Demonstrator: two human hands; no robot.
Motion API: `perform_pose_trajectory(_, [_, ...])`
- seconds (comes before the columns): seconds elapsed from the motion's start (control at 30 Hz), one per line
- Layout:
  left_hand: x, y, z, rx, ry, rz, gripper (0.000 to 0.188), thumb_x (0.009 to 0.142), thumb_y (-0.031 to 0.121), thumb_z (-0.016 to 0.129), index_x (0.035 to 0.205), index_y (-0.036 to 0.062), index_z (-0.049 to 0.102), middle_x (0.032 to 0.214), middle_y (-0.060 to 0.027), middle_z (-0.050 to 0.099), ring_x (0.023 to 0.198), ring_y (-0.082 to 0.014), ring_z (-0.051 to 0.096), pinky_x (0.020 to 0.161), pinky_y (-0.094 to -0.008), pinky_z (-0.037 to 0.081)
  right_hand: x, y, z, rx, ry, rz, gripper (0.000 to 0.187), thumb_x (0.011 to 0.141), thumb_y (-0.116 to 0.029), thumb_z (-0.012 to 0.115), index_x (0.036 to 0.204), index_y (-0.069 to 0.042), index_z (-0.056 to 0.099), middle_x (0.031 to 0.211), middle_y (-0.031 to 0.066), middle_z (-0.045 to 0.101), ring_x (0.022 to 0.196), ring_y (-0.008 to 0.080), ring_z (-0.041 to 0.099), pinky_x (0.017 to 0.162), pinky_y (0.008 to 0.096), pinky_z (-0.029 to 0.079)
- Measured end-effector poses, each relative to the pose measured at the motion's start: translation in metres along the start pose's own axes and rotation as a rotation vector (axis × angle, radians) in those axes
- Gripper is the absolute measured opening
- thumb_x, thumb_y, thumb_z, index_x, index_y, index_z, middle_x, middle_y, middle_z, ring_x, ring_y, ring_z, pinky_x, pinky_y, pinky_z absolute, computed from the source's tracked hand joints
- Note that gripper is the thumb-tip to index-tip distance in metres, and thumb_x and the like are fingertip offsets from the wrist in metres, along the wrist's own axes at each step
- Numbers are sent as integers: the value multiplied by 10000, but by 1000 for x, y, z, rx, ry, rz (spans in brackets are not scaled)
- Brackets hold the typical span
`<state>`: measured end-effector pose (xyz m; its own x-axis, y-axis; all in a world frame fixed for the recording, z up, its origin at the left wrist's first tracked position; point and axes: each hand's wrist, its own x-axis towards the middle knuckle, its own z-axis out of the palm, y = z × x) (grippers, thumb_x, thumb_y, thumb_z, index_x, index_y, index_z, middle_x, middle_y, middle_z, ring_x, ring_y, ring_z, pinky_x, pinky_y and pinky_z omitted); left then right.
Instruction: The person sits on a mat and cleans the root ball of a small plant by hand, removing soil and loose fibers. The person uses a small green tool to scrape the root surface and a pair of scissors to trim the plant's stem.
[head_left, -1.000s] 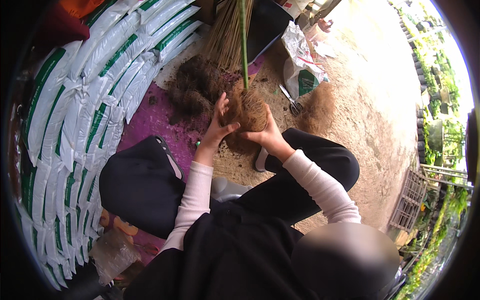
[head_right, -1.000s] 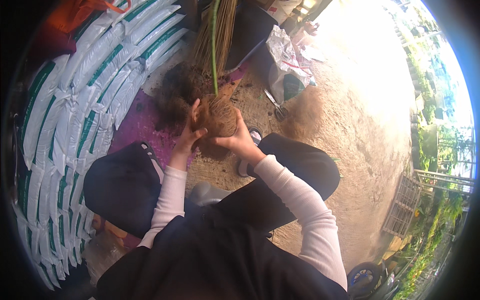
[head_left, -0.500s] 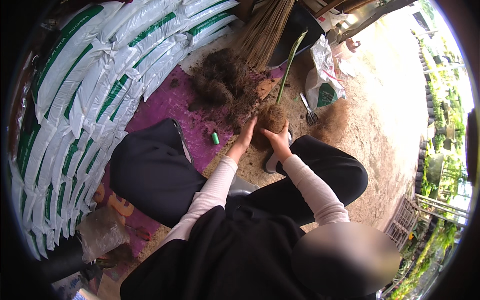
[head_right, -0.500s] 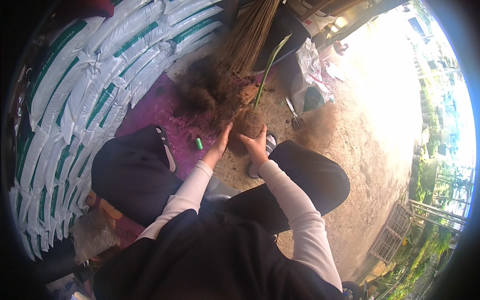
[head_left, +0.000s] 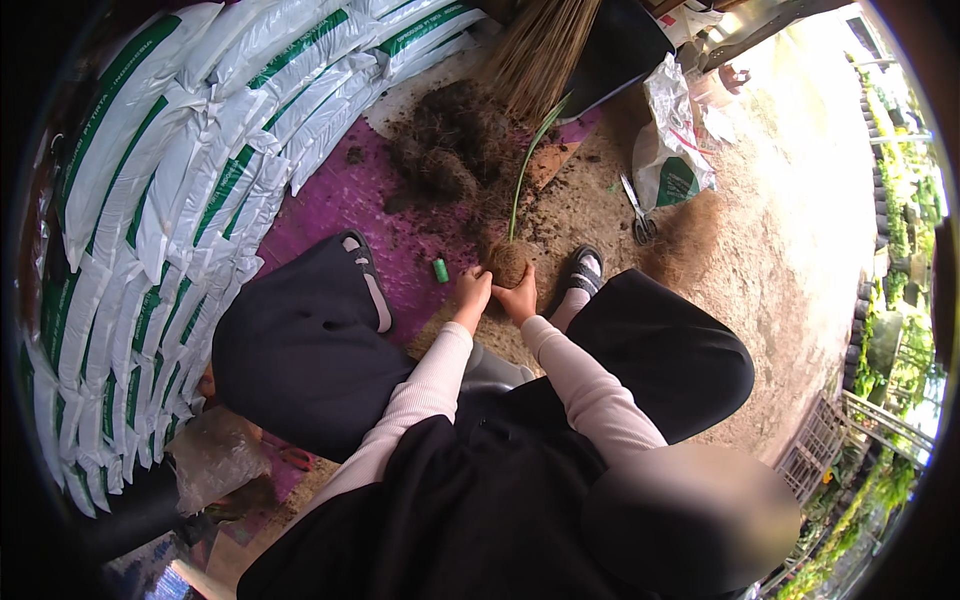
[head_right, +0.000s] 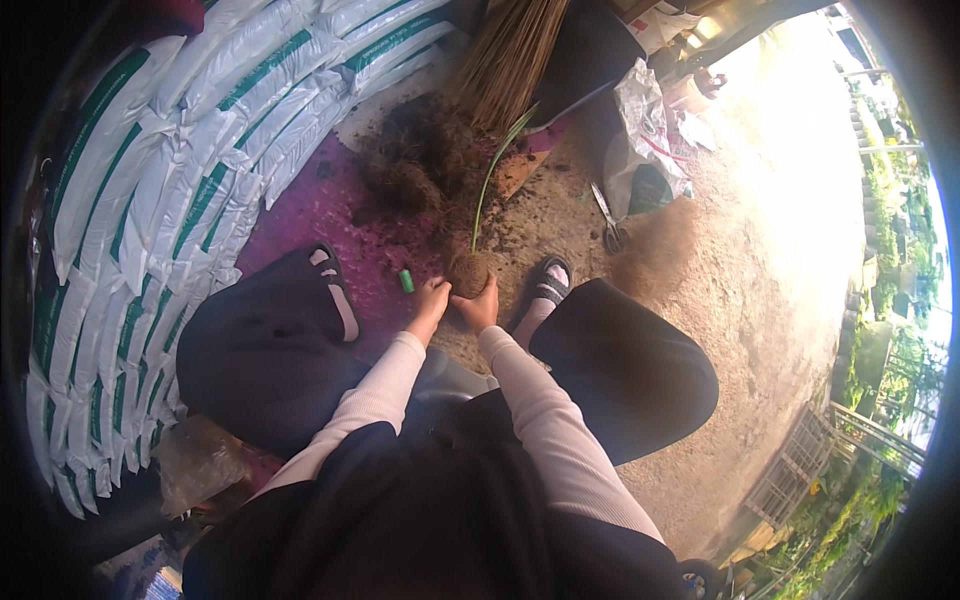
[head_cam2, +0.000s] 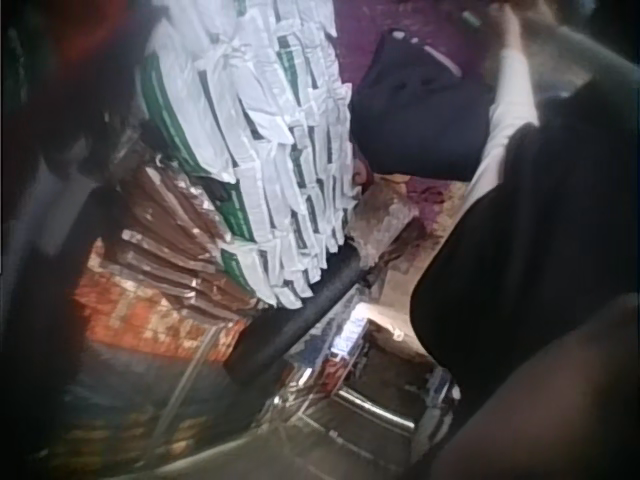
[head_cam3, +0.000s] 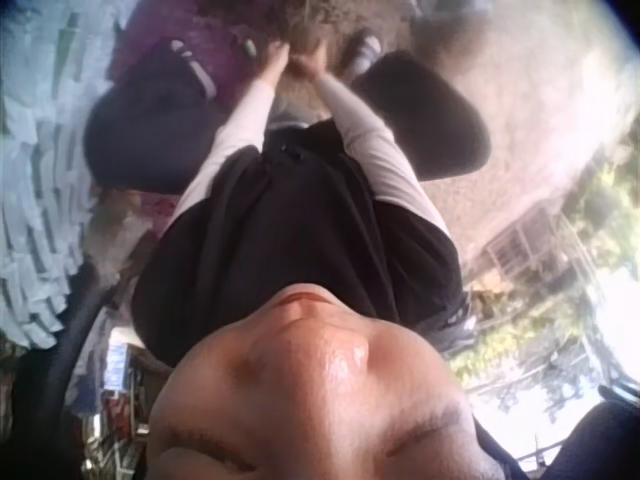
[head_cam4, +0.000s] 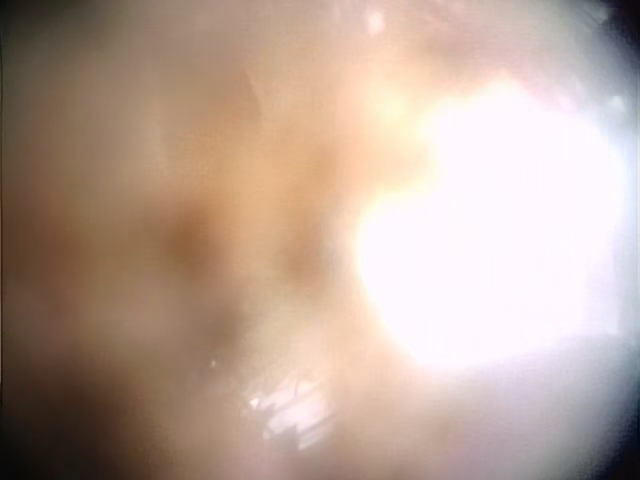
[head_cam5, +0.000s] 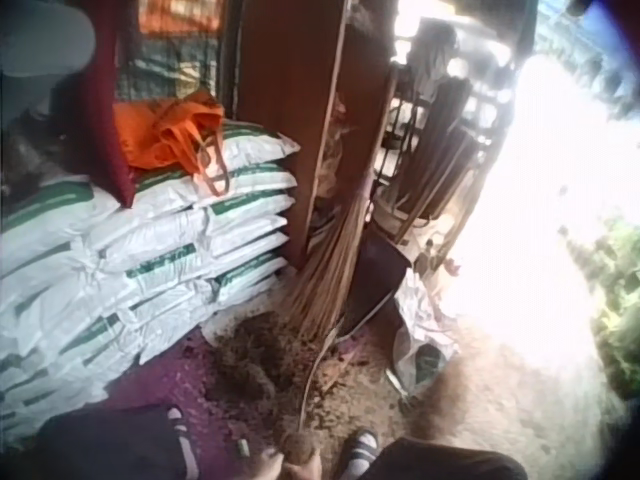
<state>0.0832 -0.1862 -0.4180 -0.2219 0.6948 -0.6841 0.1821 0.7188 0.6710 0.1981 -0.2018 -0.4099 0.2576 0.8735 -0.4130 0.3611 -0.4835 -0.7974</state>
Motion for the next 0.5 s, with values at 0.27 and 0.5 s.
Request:
perform_pose_trajectory(0.27, [-8,-1,3,194,-201,8,582,816,295,575,1309,-5,502,1325,-220,514,1244,-341,477,1036,-389,376,8,8,7,-409,-273,217,1096,616,-430,803,1469,-173,163,1400,211,304,1269,447,359,958,580,391])
perform_pose_trajectory(0.5, [-10,11,-1,341,43,280,434,802,252,622,1168,22,589,1245,-187,536,1183,-355,486,1013,-420,388,24,-29,-20,-572,-335,271,1078,619,-522,775,1471,-182,209,1462,213,242,1325,449,297,1010,584,338])
